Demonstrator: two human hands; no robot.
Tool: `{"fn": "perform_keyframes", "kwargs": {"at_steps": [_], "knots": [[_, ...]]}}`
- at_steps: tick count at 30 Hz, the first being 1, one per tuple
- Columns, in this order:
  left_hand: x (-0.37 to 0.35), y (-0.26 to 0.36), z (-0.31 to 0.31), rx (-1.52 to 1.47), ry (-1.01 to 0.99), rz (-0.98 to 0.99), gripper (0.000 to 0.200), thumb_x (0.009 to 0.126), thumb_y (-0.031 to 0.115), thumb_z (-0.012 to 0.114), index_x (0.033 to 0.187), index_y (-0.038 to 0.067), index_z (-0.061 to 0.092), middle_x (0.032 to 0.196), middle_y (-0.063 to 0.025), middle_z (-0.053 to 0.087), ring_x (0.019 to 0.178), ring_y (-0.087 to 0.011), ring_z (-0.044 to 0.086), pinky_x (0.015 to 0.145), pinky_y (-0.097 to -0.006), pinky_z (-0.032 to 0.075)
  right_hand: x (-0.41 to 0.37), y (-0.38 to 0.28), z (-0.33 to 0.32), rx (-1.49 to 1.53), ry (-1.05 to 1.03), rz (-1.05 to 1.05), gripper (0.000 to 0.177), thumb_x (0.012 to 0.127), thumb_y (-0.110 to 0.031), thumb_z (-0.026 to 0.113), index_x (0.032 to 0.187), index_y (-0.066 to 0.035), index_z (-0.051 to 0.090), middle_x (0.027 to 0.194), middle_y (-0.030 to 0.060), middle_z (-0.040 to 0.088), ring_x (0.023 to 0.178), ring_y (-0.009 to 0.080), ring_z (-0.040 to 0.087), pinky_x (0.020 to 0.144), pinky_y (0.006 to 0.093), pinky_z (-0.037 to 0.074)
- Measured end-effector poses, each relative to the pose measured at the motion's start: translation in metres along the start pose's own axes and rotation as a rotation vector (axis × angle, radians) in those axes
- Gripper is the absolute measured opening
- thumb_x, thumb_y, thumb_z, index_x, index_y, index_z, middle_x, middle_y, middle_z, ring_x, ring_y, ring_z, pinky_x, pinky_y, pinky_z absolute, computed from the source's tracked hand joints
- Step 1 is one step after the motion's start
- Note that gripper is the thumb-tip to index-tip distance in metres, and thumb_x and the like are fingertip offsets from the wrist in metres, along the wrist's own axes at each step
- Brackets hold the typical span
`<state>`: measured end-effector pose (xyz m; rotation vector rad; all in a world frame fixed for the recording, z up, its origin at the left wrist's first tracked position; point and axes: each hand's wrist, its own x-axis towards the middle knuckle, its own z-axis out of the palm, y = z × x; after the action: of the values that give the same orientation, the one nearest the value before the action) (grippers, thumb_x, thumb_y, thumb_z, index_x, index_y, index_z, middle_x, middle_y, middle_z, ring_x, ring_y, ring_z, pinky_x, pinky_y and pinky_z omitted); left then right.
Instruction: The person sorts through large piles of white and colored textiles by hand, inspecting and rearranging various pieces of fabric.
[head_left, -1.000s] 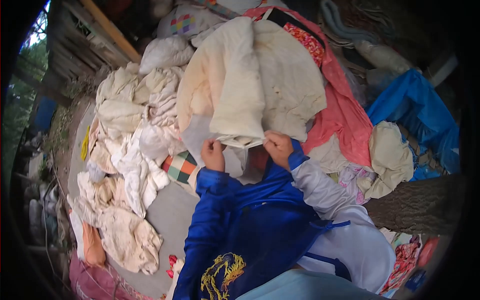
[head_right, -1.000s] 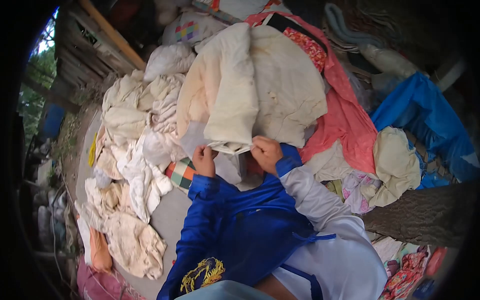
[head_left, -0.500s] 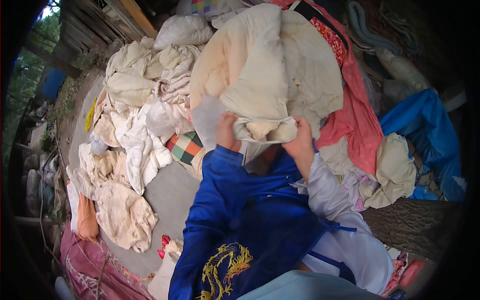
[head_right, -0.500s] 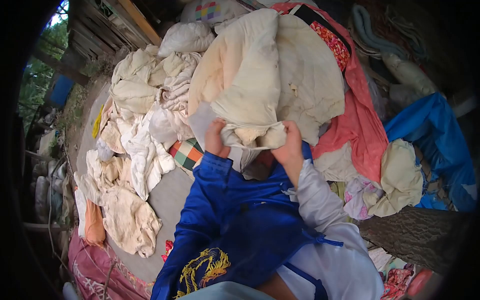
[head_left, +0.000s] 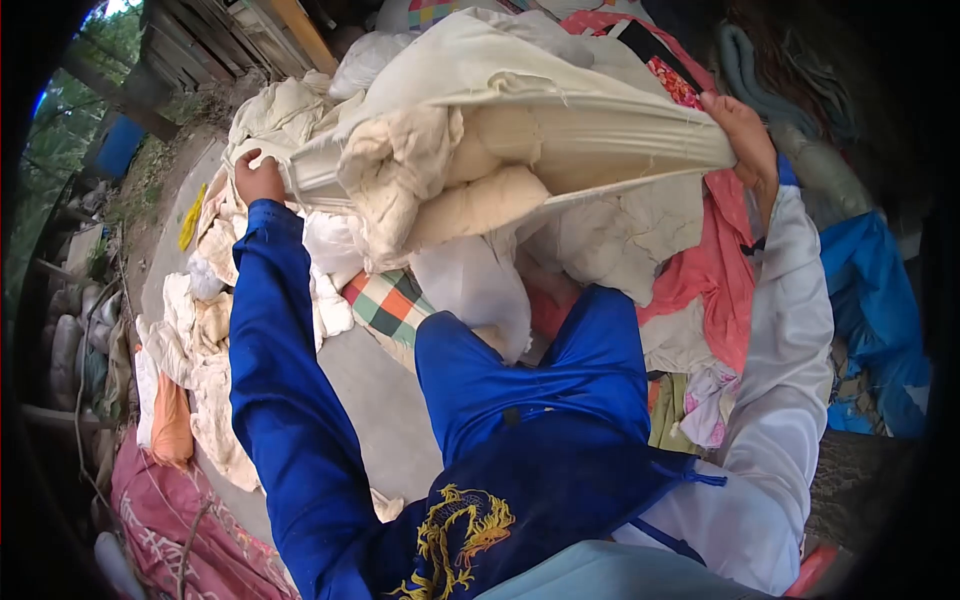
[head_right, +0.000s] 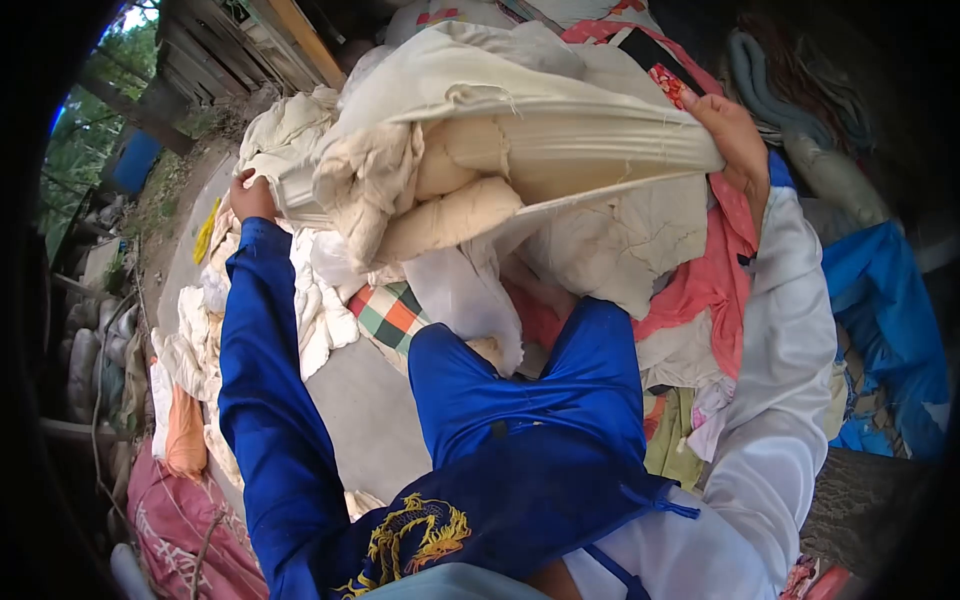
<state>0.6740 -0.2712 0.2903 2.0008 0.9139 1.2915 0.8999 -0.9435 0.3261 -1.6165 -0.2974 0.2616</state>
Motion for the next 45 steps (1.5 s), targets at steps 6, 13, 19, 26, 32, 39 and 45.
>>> {"fn": "perform_keyframes", "kwargs": {"at_steps": [6, 13, 19, 26, 32, 39, 45], "knots": [[0.007, -0.012, 0.064, -0.845, -0.224, -0.393, 0.064, 0.088, 0.024, 0.07, 0.141, 0.012, 0.036, 0.103, -0.009, 0.062, 0.087, -0.0229, 0.059, 0.07, -0.039, 0.05, 0.086, -0.021, 0.042, 0.342, 0.115, -0.114, 0.03, 0.092, -0.034, 0.07, 0.097, -0.005, 0.063, 0.083, 0.0023, 0.065, 0.073, 0.0112, 0.061, 0.068, 0.0274, 0.051], [-0.345, -0.097, 0.075, -0.354, -0.244, -0.667, 0.036, 0.095, 0.023, 0.064, 0.117, -0.003, 0.054, 0.112, -0.0141, 0.06, 0.104, -0.0205, 0.057, 0.093, -0.0314, 0.045, 0.053, 0.059, 0.099, 0.543, -0.049, -0.099, 0.03, 0.091, 0.0, 0.062, 0.119, 0.001, 0.054, 0.105, 0.0101, 0.061, 0.095, 0.0189, 0.062, 0.088, 0.0332, 0.051], [-0.545, -0.009, 0.06, -0.529, -1.106, -1.094, 0.05, 0.09, 0.032, 0.072, 0.126, 0.003, 0.054, 0.12, -0.0111, 0.061, 0.105, -0.0178, 0.059, 0.082, -0.0325, 0.048, 0.024, 0.076, 0.119, 0.724, -0.112, -0.053, 0.04, 0.089, 0.006, 0.059, 0.128, 0.003, 0.049, 0.109, 0.0125, 0.059, 0.1, 0.0206, 0.061, 0.094, 0.0338, 0.049], [-0.492, -0.015, 0.135, -0.692, -1.049, -1.27, 0.049, 0.089, 0.036, 0.072, 0.128, 0.011, 0.055, 0.124, -0.0065, 0.06, 0.118, -0.02, 0.053, 0.088, -0.0372, 0.044, -0.015, 0.132, 0.108, -0.23, 0.362, -0.258, 0.065, 0.083, -0.012, 0.074, 0.139, -0.001, 0.043, 0.126, 0.0155, 0.056, 0.102, 0.0203, 0.061, 0.089, 0.0355, 0.05], [-0.483, 0.008, 0.133, -0.868, -0.741, -1.097, 0.035, 0.093, 0.028, 0.066, 0.124, 0.013, 0.056, 0.114, -0.0006, 0.061, 0.114, -0.0196, 0.054, 0.094, -0.0422, 0.041, -0.139, 0.293, 0.176, -0.278, 0.215, 0.128, 0.031, 0.085, -0.028, 0.077, 0.095, -0.001, 0.064, 0.075, 0.0024, 0.063, 0.065, 0.0098, 0.057, 0.057, 0.0254, 0.048], [-0.462, 0.032, 0.106, -1.069, -0.686, -1.09, 0.023, 0.096, 0.027, 0.063, 0.109, 0.009, 0.057, 0.106, -0.0031, 0.064, 0.098, -0.0163, 0.06, 0.088, -0.0364, 0.046, -0.127, 0.289, 0.22, 0.19, 0.298, 0.47, 0.033, 0.088, -0.032, 0.072, 0.098, -0.002, 0.066, 0.083, 0.0056, 0.067, 0.07, 0.013, 0.063, 0.058, 0.0261, 0.05], [-0.45, 0.017, 0.1, -1.111, -0.685, -0.931, 0.017, 0.098, 0.022, 0.058, 0.108, 0.011, 0.051, 0.109, -0.0056, 0.062, 0.101, -0.0209, 0.061, 0.09, -0.0406, 0.047, -0.133, 0.252, 0.232, 0.309, 0.239, 0.592, 0.028, 0.094, -0.031, 0.065, 0.104, -0.006, 0.059, 0.084, 0.0039, 0.063, 0.069, 0.0122, 0.06, 0.057, 0.0246, 0.049]]}}
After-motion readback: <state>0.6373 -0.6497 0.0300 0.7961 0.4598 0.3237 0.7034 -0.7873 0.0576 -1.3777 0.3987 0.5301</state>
